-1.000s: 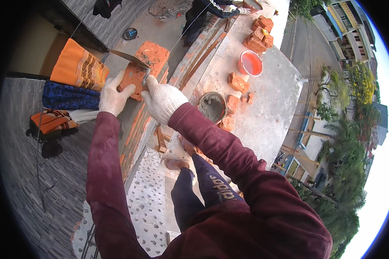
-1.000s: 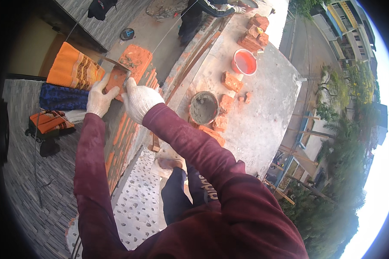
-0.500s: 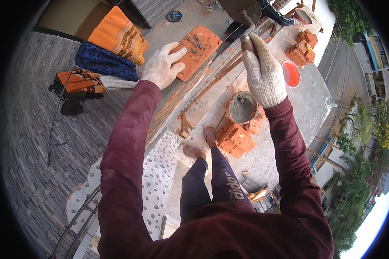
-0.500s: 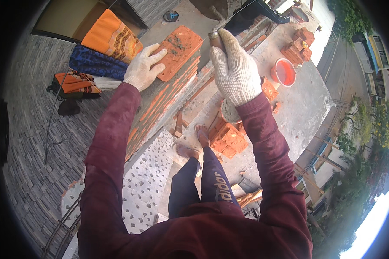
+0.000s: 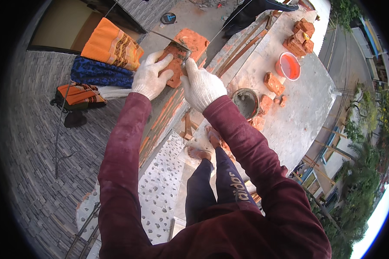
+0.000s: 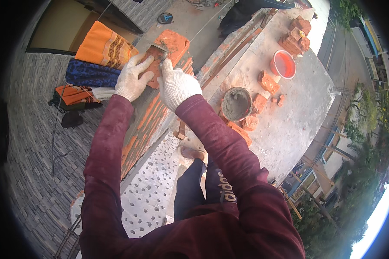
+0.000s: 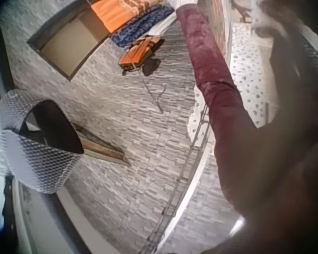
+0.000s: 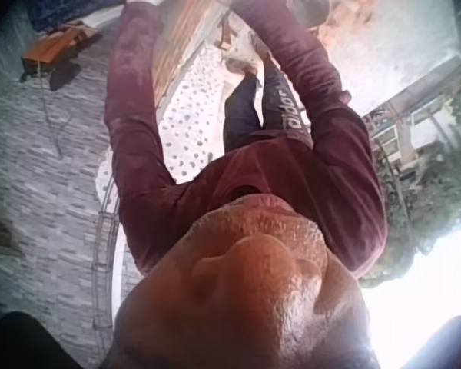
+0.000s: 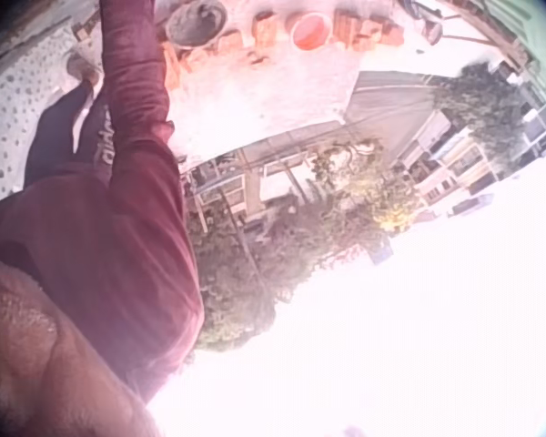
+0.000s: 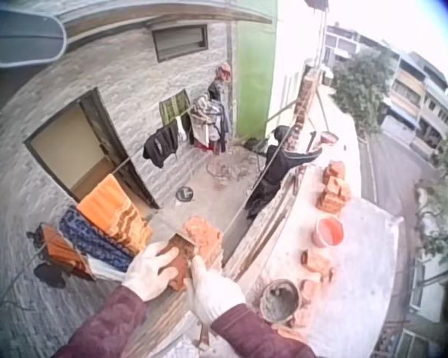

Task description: The person scoops mortar from a bucket with a trowel and spreads it along the top of a brick wall. They place a brick onto the mortar, tap it into position, and scrape off excess mortar. The process is repeated to add more bricks to the wall.

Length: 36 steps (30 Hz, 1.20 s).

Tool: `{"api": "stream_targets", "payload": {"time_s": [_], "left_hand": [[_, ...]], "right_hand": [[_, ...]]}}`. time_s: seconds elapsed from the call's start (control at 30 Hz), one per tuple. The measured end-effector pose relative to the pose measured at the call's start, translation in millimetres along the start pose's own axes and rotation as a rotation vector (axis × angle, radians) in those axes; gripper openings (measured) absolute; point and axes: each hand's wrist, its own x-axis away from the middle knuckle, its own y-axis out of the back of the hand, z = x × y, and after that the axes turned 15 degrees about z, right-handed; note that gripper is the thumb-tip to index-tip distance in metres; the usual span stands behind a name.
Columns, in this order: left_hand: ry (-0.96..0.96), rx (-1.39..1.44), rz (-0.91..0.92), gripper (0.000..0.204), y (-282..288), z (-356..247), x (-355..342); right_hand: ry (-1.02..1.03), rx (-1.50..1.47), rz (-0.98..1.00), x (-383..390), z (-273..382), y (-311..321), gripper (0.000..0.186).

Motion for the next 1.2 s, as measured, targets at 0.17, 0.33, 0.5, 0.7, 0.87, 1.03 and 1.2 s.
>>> {"api": "stream_targets", "payload": {"time_s": [0.17, 0.33, 0.5, 0.7, 0.87, 1.03, 1.2], "left_hand": [[-0.018, -0.023, -0.024, 0.051, 1, -2, 3], [0.005, -0.134, -0.005, 0.053, 17, -14, -12], [-0.255, -0.257, -0.103, 0.073, 10, -60, -96], [-0.098, 0.078, -0.45, 0.061, 22, -58, -155], [-0.085, 0.176, -0.209, 0.065, 55, -18, -76], [0.036, -0.084, 0.149, 0.076, 18, -17, 12], [0.001, 0.029, 0.073, 0.078, -3, -2, 6]], "right_hand": [[-0.03, -0.079, 0.109, -5, -7, -1, 0.04], [0.169, -0.296, -0.326, 42, -15, 20, 0.05], [-0.141, -0.721, -0.445, 106, -46, 37, 0.051], [-0.156, -0.871, -0.412, 154, -65, 35, 0.053], [-0.171, -0.416, -0.201, 153, -54, 36, 0.052], [0.067, -0.114, -0.104, 97, -29, 36, 0.052], [0.258, -0.016, -0.317, 49, -7, 29, 0.053]]}}
